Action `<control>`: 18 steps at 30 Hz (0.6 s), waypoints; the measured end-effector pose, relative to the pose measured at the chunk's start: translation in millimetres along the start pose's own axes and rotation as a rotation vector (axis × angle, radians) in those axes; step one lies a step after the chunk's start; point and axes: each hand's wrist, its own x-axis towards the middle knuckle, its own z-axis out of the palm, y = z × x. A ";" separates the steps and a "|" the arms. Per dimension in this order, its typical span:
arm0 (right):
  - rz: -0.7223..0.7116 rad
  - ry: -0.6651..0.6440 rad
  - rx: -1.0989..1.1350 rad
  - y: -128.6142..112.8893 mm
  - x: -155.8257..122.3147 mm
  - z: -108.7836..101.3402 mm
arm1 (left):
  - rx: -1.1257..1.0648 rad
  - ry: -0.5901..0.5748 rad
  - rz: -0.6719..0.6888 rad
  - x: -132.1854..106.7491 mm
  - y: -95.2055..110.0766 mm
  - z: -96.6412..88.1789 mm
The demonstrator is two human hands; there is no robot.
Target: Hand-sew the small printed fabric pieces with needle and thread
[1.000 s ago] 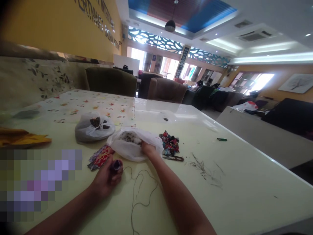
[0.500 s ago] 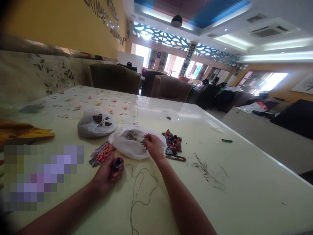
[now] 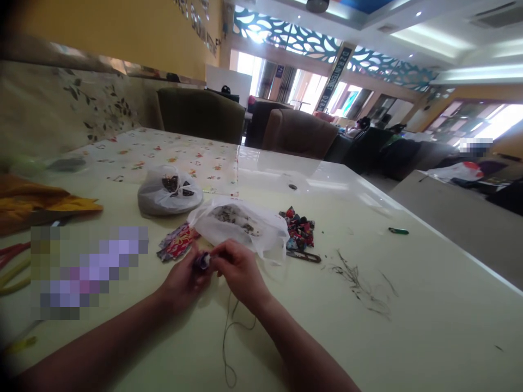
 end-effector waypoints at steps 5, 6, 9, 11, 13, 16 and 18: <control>-0.184 0.083 -0.325 1.7 -5.8 10.6 | 0.025 -0.005 0.031 0.3 -6.4 -0.9; -0.195 0.098 -0.361 1.2 -6.7 11.8 | 0.030 -0.009 0.039 0.5 -7.4 -1.1; -0.212 0.108 -0.420 -1.5 -8.3 12.7 | 0.011 0.001 0.038 0.8 -8.0 -0.7; -0.226 0.090 -0.433 -3.2 -9.0 11.6 | -0.030 0.032 0.022 0.6 -6.2 0.4; -0.251 0.074 -0.451 -3.7 -10.0 10.1 | -0.074 0.068 0.009 -0.1 -3.2 2.2; -0.302 0.052 -0.495 -1.4 -11.4 8.7 | -0.120 0.081 -0.014 -1.2 1.1 5.2; -0.332 0.039 -0.527 1.9 -12.0 8.7 | -0.132 0.076 -0.026 -1.7 2.2 6.2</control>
